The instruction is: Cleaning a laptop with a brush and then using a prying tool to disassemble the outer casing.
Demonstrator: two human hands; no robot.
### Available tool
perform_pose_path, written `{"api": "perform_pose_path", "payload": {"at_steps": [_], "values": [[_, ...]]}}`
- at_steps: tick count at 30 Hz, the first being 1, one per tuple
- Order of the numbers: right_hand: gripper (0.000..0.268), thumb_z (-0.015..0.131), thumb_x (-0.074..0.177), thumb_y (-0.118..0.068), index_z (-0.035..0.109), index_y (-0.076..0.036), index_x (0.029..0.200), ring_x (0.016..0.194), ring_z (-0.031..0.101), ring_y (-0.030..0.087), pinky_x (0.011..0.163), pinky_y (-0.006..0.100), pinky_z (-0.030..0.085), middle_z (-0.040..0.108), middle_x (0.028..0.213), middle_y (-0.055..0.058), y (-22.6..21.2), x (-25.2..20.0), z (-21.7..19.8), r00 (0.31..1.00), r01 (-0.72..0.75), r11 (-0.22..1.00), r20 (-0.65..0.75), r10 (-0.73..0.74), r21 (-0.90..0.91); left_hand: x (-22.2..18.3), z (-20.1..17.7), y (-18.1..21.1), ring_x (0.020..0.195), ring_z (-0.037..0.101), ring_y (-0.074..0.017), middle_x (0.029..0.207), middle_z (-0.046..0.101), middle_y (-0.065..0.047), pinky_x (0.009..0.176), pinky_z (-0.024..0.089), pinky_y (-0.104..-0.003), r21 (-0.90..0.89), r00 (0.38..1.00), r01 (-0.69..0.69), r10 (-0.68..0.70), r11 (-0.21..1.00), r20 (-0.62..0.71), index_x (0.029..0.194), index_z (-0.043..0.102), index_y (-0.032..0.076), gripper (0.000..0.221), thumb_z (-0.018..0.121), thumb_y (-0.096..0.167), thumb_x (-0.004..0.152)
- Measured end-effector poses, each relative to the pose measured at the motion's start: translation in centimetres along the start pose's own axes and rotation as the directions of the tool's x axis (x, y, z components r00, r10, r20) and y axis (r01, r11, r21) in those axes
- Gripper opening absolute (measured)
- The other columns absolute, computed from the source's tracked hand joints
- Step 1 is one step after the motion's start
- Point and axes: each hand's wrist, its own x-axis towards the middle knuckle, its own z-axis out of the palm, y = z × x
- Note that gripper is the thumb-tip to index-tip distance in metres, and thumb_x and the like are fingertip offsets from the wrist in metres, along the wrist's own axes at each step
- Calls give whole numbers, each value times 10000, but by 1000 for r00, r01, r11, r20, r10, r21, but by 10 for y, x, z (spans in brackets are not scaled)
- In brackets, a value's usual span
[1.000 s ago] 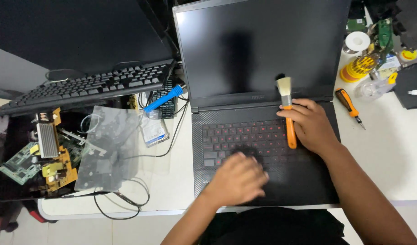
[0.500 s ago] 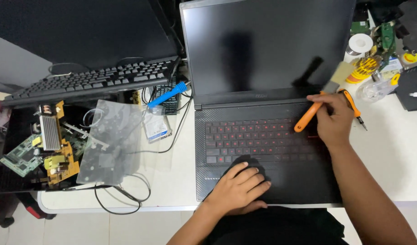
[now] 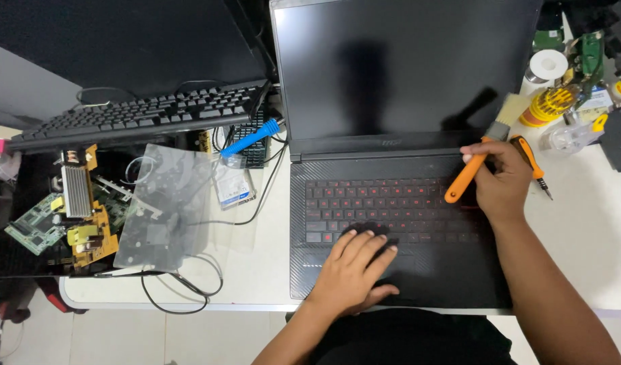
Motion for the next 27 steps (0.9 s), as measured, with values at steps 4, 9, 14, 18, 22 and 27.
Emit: {"api": "perform_pose_path", "payload": {"at_steps": [4, 9, 14, 18, 22, 27], "values": [[168, 719, 1027, 104, 671, -45, 1086, 1093, 670, 171, 1072, 267, 524, 708, 1109, 103, 2, 0, 0, 1000, -9, 1000, 12, 9, -12, 1, 1, 1, 1207, 588, -308, 1283, 639, -101, 1131, 397, -503, 22, 997, 72, -73, 997, 22, 1328, 653, 173, 618, 694, 613, 897], [175, 704, 1027, 133, 652, -25, 1083, 1095, 689, 198, 1063, 280, 550, 705, 1106, 131, 4, 0, 1, 1000, -2, 1000, 15, 2, 24, 4, -1, 2, 1193, 571, -316, 1267, 627, -88, 1129, 382, -524, 49, 992, 109, -112, 993, 53, 1348, 651, 205, 680, 709, 662, 849], [181, 672, 1027, 164, 654, -11, 1070, 1084, 684, 211, 1088, 314, 539, 709, 1085, 142, 1, -1, 1, 998, 61, 998, 8, -61, -5, 7, -2, 1, 1213, 562, -300, 1229, 648, -76, 1135, 351, -548, 40, 991, 91, -95, 995, 97, 1414, 612, 171, 718, 612, 671, 898], [185, 640, 1025, 189, 648, 7, 1061, 1065, 685, 231, 1087, 335, 540, 705, 1070, 157, 4, -1, 2, 995, 95, 996, 7, -95, 2, 6, 0, 1, 1219, 568, -300, 1233, 641, -94, 1130, 365, -546, 74, 992, 88, -95, 993, 87, 1408, 607, 121, 775, 597, 695, 886], [176, 652, 1021, 167, 672, -3, 1061, 1083, 669, 217, 1148, 347, 501, 717, 1076, 129, 1, -1, 1, 994, 107, 992, 17, -106, -72, 1, 1, -6, 1187, 575, -349, 1255, 624, -144, 1121, 358, -549, 27, 986, 160, -162, 987, 49, 1400, 592, 81, 752, 667, 627, 888], [224, 603, 1002, 219, 670, 24, 1089, 1052, 675, 217, 1018, 305, 553, 710, 1089, 159, -2, -2, 1, 999, 42, 998, 16, -42, -43, 3, -22, -35, 1209, 507, -426, 1331, 530, -228, 1049, 384, -592, 44, 907, 409, -401, 911, -131, 1437, 470, 6, 788, 392, 656, 998]]}}
